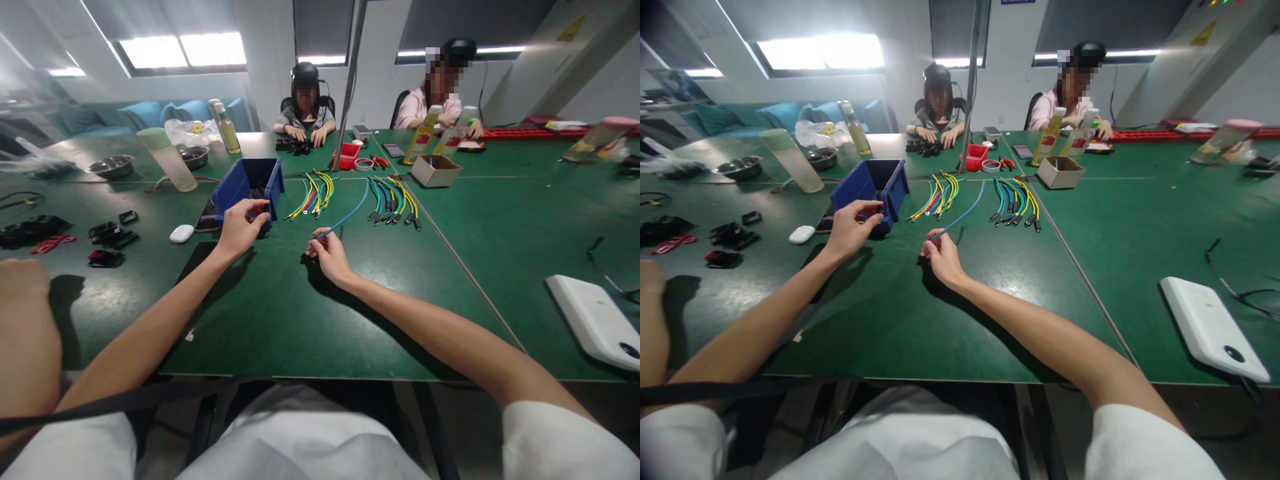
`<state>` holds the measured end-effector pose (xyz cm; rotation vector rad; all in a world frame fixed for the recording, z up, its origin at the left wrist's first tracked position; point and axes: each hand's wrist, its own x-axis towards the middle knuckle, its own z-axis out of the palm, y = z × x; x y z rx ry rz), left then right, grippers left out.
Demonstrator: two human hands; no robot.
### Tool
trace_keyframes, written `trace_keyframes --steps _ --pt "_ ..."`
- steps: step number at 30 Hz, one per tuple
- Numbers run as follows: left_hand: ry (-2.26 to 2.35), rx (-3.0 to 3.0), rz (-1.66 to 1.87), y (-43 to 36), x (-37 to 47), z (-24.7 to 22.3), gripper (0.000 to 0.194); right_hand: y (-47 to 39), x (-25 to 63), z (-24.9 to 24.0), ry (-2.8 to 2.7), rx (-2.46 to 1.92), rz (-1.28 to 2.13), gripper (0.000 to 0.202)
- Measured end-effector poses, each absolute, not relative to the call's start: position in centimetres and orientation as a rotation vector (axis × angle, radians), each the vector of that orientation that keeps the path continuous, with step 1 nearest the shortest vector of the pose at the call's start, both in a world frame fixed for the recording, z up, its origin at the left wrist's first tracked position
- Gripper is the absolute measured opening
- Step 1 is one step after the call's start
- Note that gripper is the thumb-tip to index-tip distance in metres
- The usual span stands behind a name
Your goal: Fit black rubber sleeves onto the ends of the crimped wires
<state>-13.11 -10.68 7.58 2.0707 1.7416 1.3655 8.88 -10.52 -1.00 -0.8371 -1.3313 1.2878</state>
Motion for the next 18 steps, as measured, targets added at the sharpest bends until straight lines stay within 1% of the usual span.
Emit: trace_keyframes --steps 4,18 --pt "1.665 2.005 1.313 -11.6 -12.1 6.8 0.034 -10.5 8.9 -1.0 -1.323 -0.847 1.289 0.024" --pt "1.533 1.909 1.229 -14.7 -10.2 4.5 0.026 -10.6 9.1 -0.7 -1.338 -0.843 1.282 0.020"
